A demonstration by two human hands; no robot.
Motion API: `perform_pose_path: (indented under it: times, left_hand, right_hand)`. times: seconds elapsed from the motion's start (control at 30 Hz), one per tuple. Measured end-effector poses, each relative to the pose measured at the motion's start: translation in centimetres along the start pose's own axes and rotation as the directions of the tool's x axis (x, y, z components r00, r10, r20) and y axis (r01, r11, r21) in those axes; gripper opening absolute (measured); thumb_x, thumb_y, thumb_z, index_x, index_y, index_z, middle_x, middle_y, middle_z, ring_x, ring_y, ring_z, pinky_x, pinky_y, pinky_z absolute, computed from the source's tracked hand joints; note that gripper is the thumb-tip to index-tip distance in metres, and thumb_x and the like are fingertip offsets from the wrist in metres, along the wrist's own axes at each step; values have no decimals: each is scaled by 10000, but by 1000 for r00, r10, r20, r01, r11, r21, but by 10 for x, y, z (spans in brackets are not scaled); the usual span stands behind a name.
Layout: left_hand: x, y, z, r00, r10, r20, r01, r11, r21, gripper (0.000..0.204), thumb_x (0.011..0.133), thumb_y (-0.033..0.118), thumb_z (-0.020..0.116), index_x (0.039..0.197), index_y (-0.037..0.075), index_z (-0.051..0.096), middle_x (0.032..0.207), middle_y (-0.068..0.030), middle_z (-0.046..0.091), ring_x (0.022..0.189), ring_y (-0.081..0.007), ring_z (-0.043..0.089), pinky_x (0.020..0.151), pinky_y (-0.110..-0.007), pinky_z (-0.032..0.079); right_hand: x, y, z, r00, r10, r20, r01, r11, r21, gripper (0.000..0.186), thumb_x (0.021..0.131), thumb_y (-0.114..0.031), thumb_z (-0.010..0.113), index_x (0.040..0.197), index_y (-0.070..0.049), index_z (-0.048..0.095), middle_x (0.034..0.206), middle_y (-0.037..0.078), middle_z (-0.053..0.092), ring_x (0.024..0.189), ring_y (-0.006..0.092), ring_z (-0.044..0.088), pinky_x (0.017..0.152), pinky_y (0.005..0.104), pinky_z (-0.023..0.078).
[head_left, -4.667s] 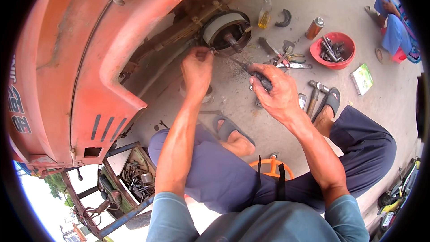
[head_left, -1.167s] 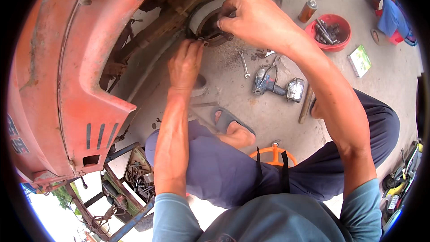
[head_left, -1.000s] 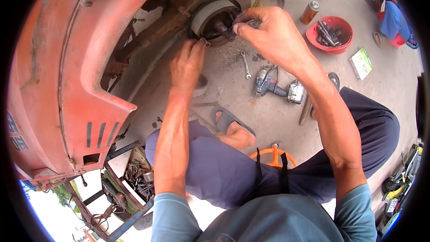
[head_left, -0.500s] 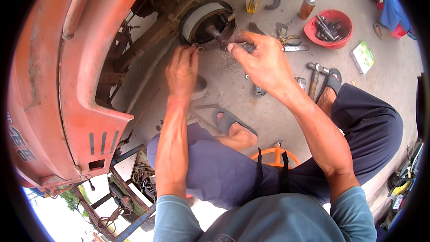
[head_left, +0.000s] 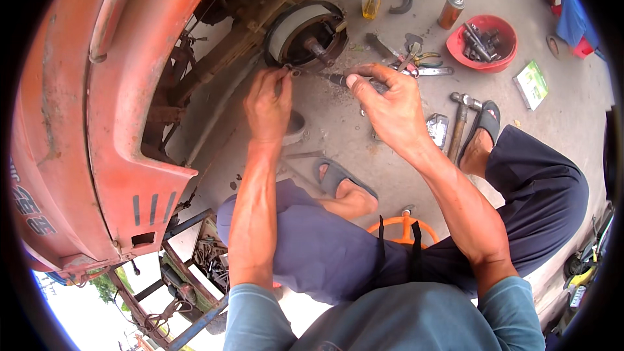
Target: The person works on the internal components of a brake drum assembly using a screwdriver. They handle small metal springs and pins, positioning them within the mechanism while the vehicle is raised.
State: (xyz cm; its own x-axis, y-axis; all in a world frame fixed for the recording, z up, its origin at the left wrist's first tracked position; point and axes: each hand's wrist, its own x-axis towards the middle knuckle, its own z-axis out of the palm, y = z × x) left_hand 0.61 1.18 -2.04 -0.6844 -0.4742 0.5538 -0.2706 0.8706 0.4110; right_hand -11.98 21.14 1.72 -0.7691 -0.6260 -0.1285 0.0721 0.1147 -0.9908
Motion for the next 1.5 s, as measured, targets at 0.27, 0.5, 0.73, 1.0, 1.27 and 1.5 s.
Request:
perform_pose_path:
  times: [0.27,0.5,0.73,1.0,1.27,1.5]
  left_hand:
    - [0,-1,2,999,-10,-42,10,1000,-18,83,898,78,771,952,20,746,943,-98,726,798,-288,741,697,-378,582]
    - [1,3,3,998,-29,-49,28,999,-22,84,899,77,772,945,13,742,933,-105,720,796,-288,743,701,-373,580]
    - [0,2,3,998,-45,-46,43,999,-32,92,901,65,766,951,-7,738,948,-119,724,806,-281,747,715,-364,580]
    - [0,6,5,991,-128,-33,124,987,-100,110,901,59,765,974,-20,741,961,-134,731,826,-268,751,754,-359,576]
    - [-2,0,5,991,-133,-10,131,988,-85,101,920,25,763,975,-51,724,957,-112,715,815,-189,742,740,-295,603]
    - [0,5,3,997,-72,-26,71,997,-27,80,905,73,760,947,11,732,954,-104,725,814,-278,743,724,-373,582]
  right_hand:
    - [2,-4,1,1000,-29,1,29,999,-19,294,945,-206,691,1087,46,747,698,74,651,643,78,510,608,317,469]
    - [3,5,1,998,-64,-18,64,998,9,285,951,-201,691,1081,46,746,697,69,657,639,75,511,603,317,471]
    - [1,-4,2,1000,-5,10,5,1000,17,262,955,-189,697,1073,39,748,700,62,646,664,74,527,625,310,481]
    - [0,-3,1,1000,9,5,-9,1000,30,275,955,-184,690,1099,43,746,798,108,714,739,101,575,709,316,511]
    - [0,-2,2,1000,9,10,-9,1000,-2,306,952,-203,689,1108,54,744,885,142,757,823,136,643,801,333,533]
    - [2,-4,2,1000,-24,2,24,999,-34,307,952,-209,692,1100,54,745,874,148,751,806,132,635,778,328,528]
